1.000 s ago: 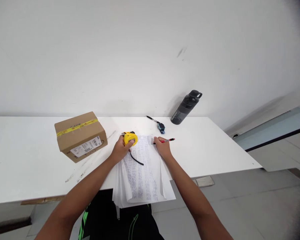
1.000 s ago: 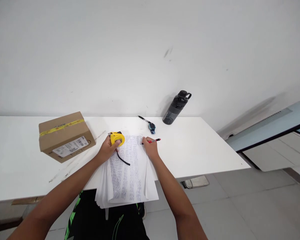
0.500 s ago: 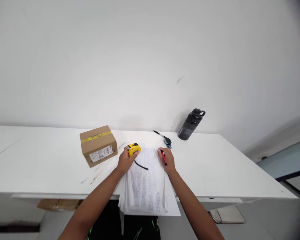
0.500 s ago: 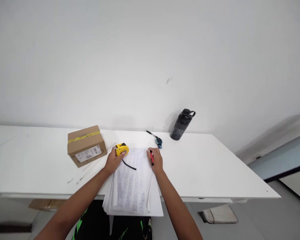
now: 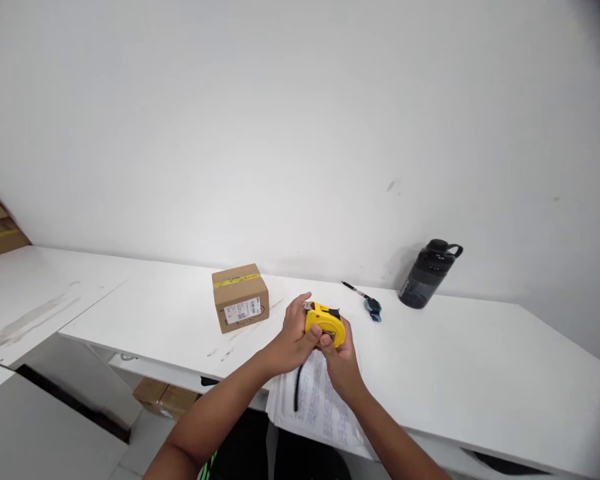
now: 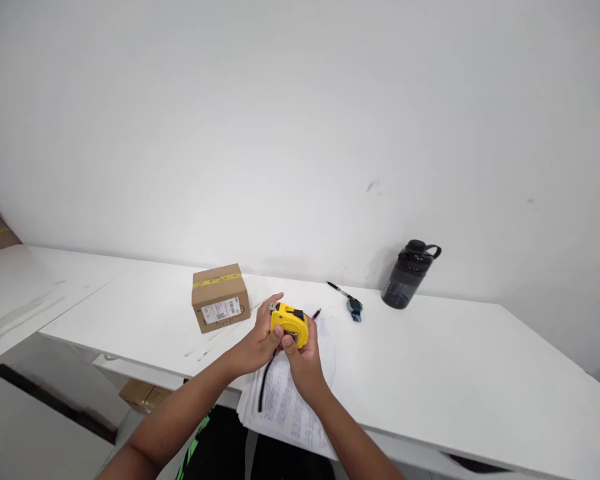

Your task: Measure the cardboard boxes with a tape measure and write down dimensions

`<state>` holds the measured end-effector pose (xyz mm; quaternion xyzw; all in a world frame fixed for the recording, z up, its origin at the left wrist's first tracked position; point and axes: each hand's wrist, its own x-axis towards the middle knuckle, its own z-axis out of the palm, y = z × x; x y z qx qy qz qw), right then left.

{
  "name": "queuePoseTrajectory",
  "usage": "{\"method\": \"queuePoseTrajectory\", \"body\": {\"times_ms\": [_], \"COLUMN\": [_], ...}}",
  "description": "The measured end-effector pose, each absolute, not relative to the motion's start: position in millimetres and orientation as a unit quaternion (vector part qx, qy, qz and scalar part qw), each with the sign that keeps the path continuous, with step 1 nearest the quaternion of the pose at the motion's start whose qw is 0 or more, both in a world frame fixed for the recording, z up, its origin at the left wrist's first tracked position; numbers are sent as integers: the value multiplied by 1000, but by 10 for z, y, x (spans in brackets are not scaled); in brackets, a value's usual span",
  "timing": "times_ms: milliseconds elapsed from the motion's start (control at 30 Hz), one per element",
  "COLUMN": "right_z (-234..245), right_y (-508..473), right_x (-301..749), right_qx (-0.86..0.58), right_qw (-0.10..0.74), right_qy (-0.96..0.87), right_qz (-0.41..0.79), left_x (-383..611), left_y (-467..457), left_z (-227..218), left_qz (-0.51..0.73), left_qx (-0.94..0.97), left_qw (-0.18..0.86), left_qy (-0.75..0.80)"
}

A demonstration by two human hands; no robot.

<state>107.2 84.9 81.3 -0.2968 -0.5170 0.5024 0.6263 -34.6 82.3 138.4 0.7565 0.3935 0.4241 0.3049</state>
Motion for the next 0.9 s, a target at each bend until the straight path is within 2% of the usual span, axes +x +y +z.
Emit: {"method": "queuePoseTrajectory", "body": {"times_ms": [67,167,233,300,367,467,567,633,800,900], "right_z": [936,1041,1038,991,936,934,1111,1327,1929,2125], "right_y": [717,633,617,615,628,697,847,983,1308,1383], "right_x": [943,918,962,1009,1037,1017,896,744,100,-345], "right_qx": [-289,-289,-301,-315,-329,-357,-382,-385,-285,-231], "right_qw": [652,640,637,636,630,618,586,552,395,254], "right_qy": [-449,-392,-381,-391,-409,-437,-485,-544,-781,-895], "right_qz": [538,594,598,586,572,547,524,501,391,284], "left_x": [-522,-989,-1367,-1733,-2044,-2330,-2341,-2233,-1983,-1961], "left_y": [881,1145,1321,1406,1364,1095,748,566,404,415], "left_z": [1559,1690,1696,1659,1580,1359,1023,789,338,188], "left_qz": [339,201,118,92,143,305,459,527,622,640], "left_qx": [802,774,717,700,684,667,618,573,506,497], "left_qw": [192,5,-45,-42,-45,-5,117,157,254,293], "left_qy": [452,600,685,707,714,679,627,608,540,508]}}
